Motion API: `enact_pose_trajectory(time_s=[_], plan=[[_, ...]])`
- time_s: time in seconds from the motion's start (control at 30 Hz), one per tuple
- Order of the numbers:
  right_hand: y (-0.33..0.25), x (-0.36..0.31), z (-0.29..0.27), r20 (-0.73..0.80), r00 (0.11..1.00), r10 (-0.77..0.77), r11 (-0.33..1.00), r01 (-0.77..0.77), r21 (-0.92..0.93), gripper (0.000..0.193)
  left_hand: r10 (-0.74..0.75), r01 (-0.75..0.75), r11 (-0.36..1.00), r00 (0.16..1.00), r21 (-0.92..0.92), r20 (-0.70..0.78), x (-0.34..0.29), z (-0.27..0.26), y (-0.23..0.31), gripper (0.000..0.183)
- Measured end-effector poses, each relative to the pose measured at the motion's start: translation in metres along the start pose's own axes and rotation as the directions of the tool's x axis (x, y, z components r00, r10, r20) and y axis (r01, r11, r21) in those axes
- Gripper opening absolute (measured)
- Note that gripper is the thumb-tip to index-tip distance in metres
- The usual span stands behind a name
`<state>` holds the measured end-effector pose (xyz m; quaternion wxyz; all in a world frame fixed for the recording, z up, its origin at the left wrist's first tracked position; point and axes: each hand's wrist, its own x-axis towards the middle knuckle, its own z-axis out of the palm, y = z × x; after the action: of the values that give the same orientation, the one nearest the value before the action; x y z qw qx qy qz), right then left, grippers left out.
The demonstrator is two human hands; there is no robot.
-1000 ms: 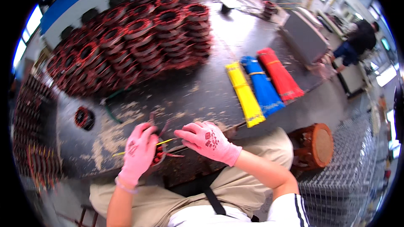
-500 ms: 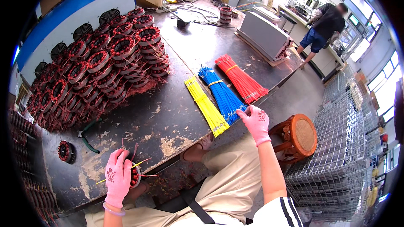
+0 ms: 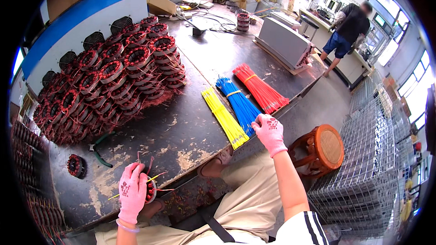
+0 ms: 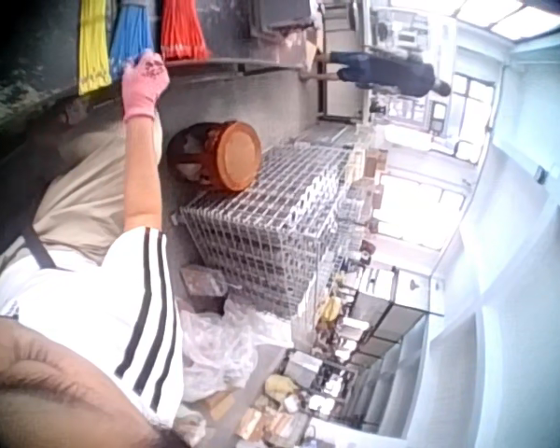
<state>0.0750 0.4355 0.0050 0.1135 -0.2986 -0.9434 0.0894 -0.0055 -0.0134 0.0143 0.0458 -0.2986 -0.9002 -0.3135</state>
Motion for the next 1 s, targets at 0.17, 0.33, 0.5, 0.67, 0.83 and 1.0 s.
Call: enact_pose_trajectory(time_s=[0.17,0.33,0.5,0.67,0.83,1.0], plan=[[-0.001,0.001,-0.004,0.005,0.997,0.081,0.993,-0.081,0.084,0.029,0.001,-0.001,1.0,1.0,0.01,-0.02,-0.002,0.0,-0.001,0.027],[-0.006,-0.002,-0.004,0.038,0.999,0.036,0.999,-0.037,0.016,0.031,0.019,-0.019,1.0,0.999,0.015,-0.042,-0.003,0.002,-0.004,0.026],[-0.007,0.005,-0.004,0.081,0.996,0.049,0.997,-0.054,0.057,0.032,-0.002,0.002,1.0,0.999,-0.001,-0.034,-0.002,0.004,-0.006,0.027],[0.001,0.001,-0.016,-0.006,0.997,0.076,0.989,-0.074,0.129,0.029,-0.003,0.003,1.0,1.0,-0.007,-0.025,-0.002,0.002,-0.005,0.027],[-0.003,-0.001,-0.02,-0.045,0.998,0.045,0.994,-0.04,0.103,0.029,-0.007,0.007,1.0,1.0,-0.012,-0.022,-0.003,0.002,-0.005,0.027],[-0.001,-0.002,-0.021,-0.004,0.998,0.07,0.962,-0.067,0.264,0.024,-0.01,0.009,1.0,1.0,-0.021,-0.023,-0.004,0.002,-0.007,0.027]])
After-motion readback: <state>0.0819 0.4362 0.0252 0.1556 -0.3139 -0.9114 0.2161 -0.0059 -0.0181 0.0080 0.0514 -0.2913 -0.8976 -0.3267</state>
